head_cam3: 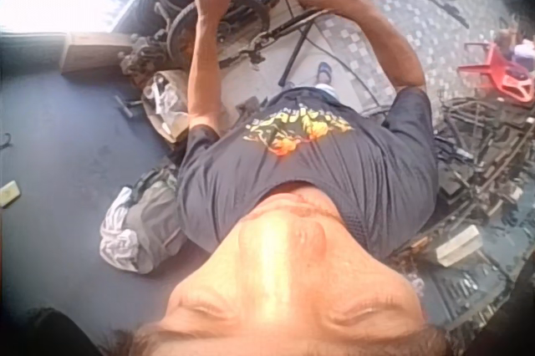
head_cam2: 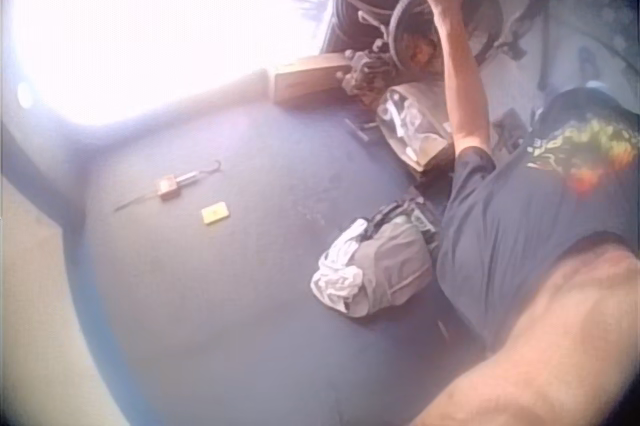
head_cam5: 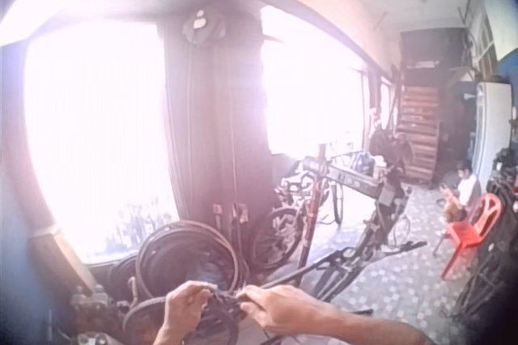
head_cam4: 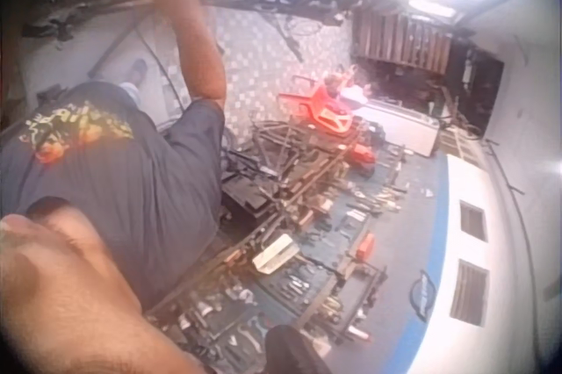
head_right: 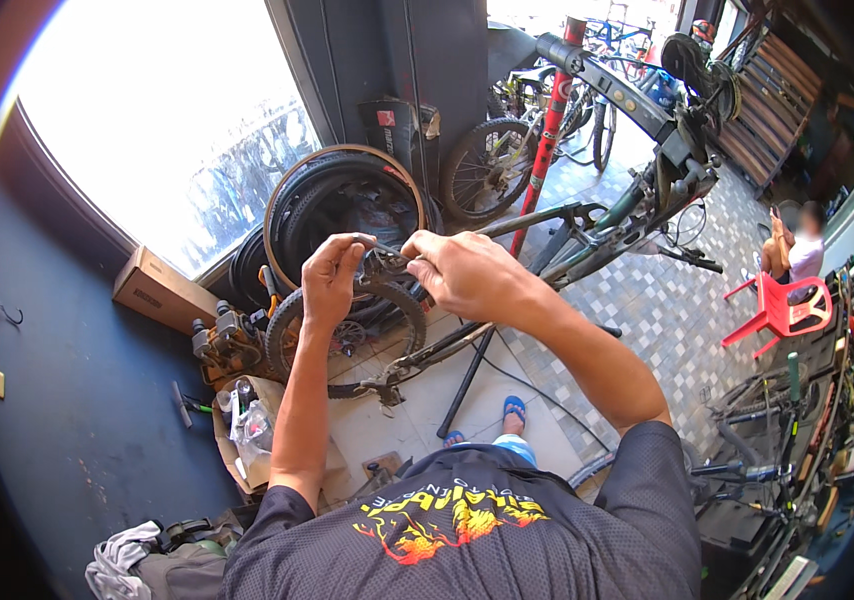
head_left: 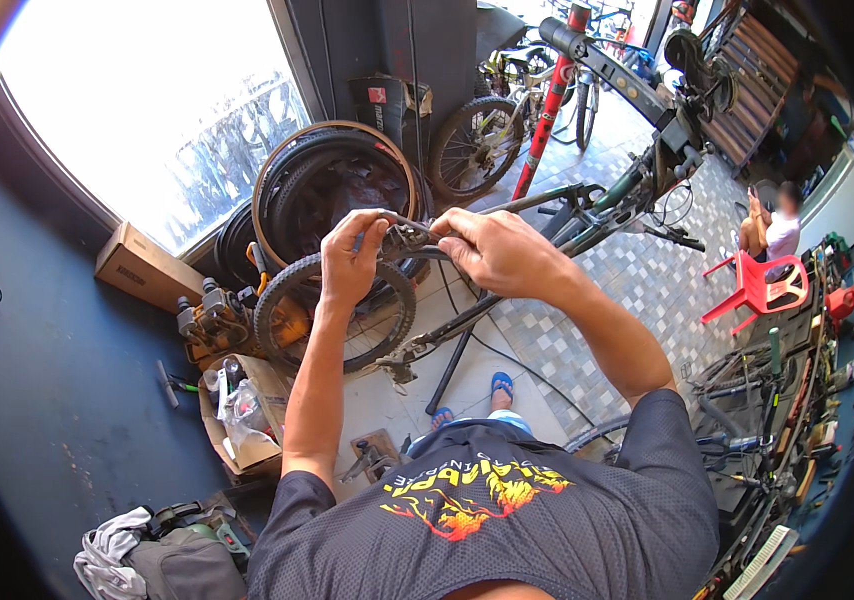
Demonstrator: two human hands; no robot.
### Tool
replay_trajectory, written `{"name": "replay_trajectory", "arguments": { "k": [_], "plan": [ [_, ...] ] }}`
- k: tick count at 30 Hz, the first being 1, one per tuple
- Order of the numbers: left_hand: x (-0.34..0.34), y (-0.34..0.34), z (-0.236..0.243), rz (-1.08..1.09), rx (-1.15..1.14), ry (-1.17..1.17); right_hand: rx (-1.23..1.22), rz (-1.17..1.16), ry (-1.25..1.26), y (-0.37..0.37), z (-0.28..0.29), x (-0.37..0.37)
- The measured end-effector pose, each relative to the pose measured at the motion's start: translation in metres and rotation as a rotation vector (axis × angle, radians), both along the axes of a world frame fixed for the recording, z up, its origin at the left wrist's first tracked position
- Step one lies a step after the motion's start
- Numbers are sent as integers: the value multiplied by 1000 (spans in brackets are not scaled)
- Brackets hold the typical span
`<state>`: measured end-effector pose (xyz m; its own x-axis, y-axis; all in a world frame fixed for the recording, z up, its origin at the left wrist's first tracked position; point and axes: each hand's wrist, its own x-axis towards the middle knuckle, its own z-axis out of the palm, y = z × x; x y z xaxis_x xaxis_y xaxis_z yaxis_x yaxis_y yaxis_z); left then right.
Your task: The person works on a bicycle mounted on a repair stand, using a yellow multi-tool to adjust components near the frame and handlebar area. They repeatedly reach for tools and parts on a nearby workbench, manipulate cables, and tighten fasteners on the bike frame.
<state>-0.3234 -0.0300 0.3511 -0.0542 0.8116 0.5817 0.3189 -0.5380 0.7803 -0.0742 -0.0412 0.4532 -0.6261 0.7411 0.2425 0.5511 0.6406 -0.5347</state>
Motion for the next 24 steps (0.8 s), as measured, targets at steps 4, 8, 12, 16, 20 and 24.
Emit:
{"name": "replay_trajectory", "arguments": {
  "k": [4, 8, 12, 16, 20, 24],
  "plan": [
    [10, 8, 24, -67, 59, 14, -161, -22, 26, -16, 22, 14],
    [23, 21, 49, -93, -5, 226, -80, -148, 63, -18, 28, 28],
    [38, 34, 56, -144, -125, 371, -142, -225, 96, -9, 10, 38],
    [43, 38, 54, -171, -143, 431, -244, -265, 117, -12, -12, 40],
    [42, 38, 49, -176, -156, 437, -282, -273, 172, -18, -21, 35],
    [41, 38, 45, -148, -113, 413, -244, -263, 182, -19, -23, 29]
  ]
}}
